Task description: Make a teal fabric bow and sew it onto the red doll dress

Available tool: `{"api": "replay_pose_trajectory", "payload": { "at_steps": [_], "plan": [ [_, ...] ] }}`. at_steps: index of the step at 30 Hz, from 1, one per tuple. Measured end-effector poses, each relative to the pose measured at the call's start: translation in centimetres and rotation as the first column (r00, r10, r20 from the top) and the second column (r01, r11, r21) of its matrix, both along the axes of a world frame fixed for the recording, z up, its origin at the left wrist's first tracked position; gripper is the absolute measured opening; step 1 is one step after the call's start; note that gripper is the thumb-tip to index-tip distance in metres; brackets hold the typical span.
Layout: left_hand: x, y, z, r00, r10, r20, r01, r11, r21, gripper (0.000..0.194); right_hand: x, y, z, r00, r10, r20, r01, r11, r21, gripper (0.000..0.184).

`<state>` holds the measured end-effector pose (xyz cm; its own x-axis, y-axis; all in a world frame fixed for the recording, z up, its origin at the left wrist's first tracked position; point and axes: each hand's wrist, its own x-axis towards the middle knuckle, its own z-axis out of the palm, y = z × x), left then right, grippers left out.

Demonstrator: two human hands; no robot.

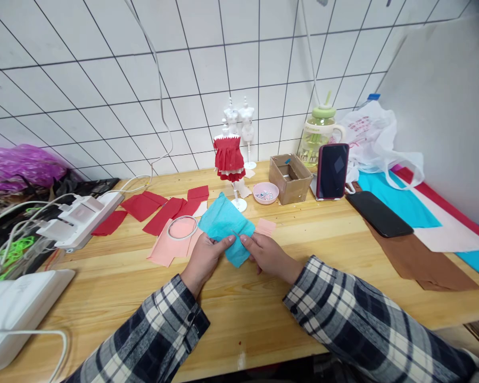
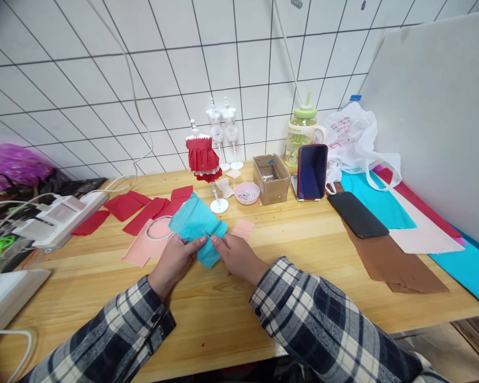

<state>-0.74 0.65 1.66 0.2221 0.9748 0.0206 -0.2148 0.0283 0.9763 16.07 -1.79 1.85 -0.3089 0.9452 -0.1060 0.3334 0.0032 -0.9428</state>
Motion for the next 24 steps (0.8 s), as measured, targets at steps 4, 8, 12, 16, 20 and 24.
{"api": "replay_pose_trajectory", "payload": {
  "at_steps": [4, 8, 12, 16, 20, 24],
  "plan": [
    [0.00, -0.10, 0.04, 1.000, -0.005, -0.001, 0.005, 1.000, -0.015, 0.042, 0.01, 0.05, -0.12, 1.000, -0.006, 0.024, 0.006, 1.000, -0.017, 0.038],
    [-0.15, -0.11, 0.09, 0.997, 0.017, 0.073, -0.014, 0.999, -0.030, 0.036, 0.03, 0.05, 0.18, 1.000, 0.019, 0.020, -0.019, 1.000, 0.002, 0.035],
    [-0.25, 0.07, 0.07, 0.994, 0.049, 0.096, -0.047, 0.999, -0.028, 0.035, 0.06, 0.05, 0.26, 1.000, 0.013, 0.016, -0.013, 1.000, 0.021, 0.035],
    [-0.19, 0.14, 0.06, 0.995, 0.070, 0.067, -0.069, 0.997, -0.026, 0.031, 0.09, 0.12, 0.10, 1.000, -0.004, -0.006, 0.004, 1.000, 0.003, 0.037],
    [-0.16, 0.18, 0.02, 0.990, 0.094, 0.104, -0.095, 0.996, 0.000, 0.032, 0.07, 0.14, 0.09, 0.999, 0.011, -0.031, -0.011, 1.000, 0.023, 0.037],
    [-0.23, 0.27, -0.14, 0.988, 0.071, 0.133, -0.073, 0.997, 0.004, 0.034, 0.03, 0.08, 0.34, 1.000, 0.008, -0.017, -0.007, 0.998, 0.057, 0.035]
  ]
}}
